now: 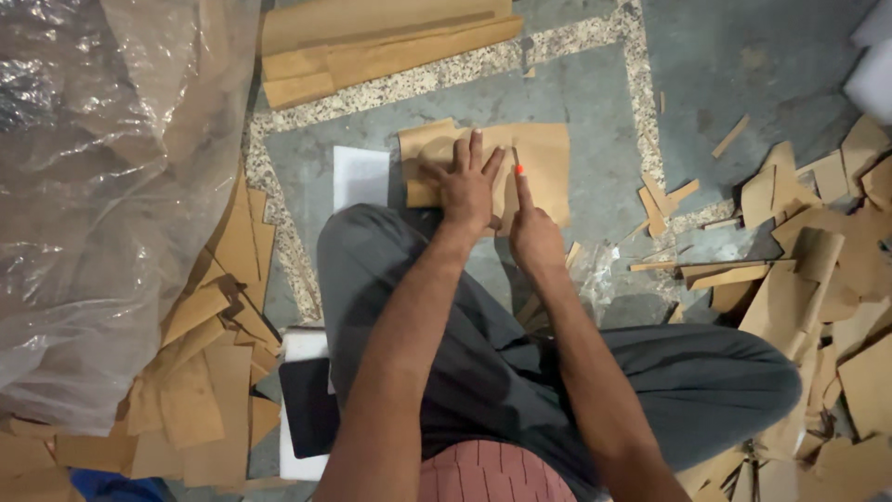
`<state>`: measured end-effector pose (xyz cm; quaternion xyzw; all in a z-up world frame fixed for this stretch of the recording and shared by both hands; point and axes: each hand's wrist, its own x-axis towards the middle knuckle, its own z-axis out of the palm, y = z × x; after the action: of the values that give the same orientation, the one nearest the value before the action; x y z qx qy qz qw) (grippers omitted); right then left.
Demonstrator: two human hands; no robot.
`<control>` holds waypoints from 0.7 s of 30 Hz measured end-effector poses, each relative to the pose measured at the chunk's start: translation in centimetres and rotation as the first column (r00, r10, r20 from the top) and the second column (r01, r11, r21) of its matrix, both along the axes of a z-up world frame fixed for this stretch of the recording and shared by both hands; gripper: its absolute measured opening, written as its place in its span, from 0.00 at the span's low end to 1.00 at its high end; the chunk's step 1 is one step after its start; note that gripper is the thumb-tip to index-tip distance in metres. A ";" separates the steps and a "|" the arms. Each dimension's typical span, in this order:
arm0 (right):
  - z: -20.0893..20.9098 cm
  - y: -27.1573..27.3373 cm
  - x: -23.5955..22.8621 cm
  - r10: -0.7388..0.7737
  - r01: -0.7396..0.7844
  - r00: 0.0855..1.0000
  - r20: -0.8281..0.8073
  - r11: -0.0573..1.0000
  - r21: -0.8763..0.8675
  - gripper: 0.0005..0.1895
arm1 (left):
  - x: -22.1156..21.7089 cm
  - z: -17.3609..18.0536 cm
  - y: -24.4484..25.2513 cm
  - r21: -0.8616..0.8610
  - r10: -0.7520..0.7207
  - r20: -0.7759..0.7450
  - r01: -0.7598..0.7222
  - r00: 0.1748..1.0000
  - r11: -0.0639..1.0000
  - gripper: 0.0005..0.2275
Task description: The person sits on the floor and uses a red utility knife to cut and fold brown cardboard pieces. They repeatedly score, fold, and trim the cardboard into smaller rectangular shapes, discarding offcuts onto the surrounding floor.
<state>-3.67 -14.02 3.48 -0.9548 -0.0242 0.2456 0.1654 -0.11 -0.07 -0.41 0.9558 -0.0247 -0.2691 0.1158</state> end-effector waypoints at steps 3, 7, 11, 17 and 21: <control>0.6 -0.4 -0.7 0.016 -0.016 1.000 0.001 1.000 -0.026 0.41 | 0.1 -0.3 -0.2 0.027 0.027 0.077 -0.029 0.997 0.999 0.56; 1.1 -0.6 -1.7 -0.002 0.000 0.999 -0.048 0.999 -0.042 0.40 | 0.2 0.2 -0.1 0.028 -0.008 -0.012 0.008 1.000 1.000 0.59; 1.5 -1.0 -2.4 0.015 -0.019 0.999 -0.043 0.996 -0.083 0.40 | 0.1 1.5 0.2 0.023 -0.011 -0.003 0.011 1.000 1.000 0.59; 1.9 -1.6 -3.6 0.031 -0.035 0.998 -0.059 0.997 -0.063 0.39 | 0.1 1.9 0.5 0.013 -0.015 0.015 0.014 1.000 1.000 0.58; 2.3 -1.9 -3.8 0.043 -0.045 0.998 -0.046 0.998 -0.050 0.39 | 0.1 1.9 0.4 -0.006 -0.003 0.020 0.003 1.000 1.000 0.57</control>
<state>-7.50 -15.90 5.73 -0.9522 -0.0352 0.2713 0.1361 -0.04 0.32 1.45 0.9580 -0.0280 -0.2597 0.1183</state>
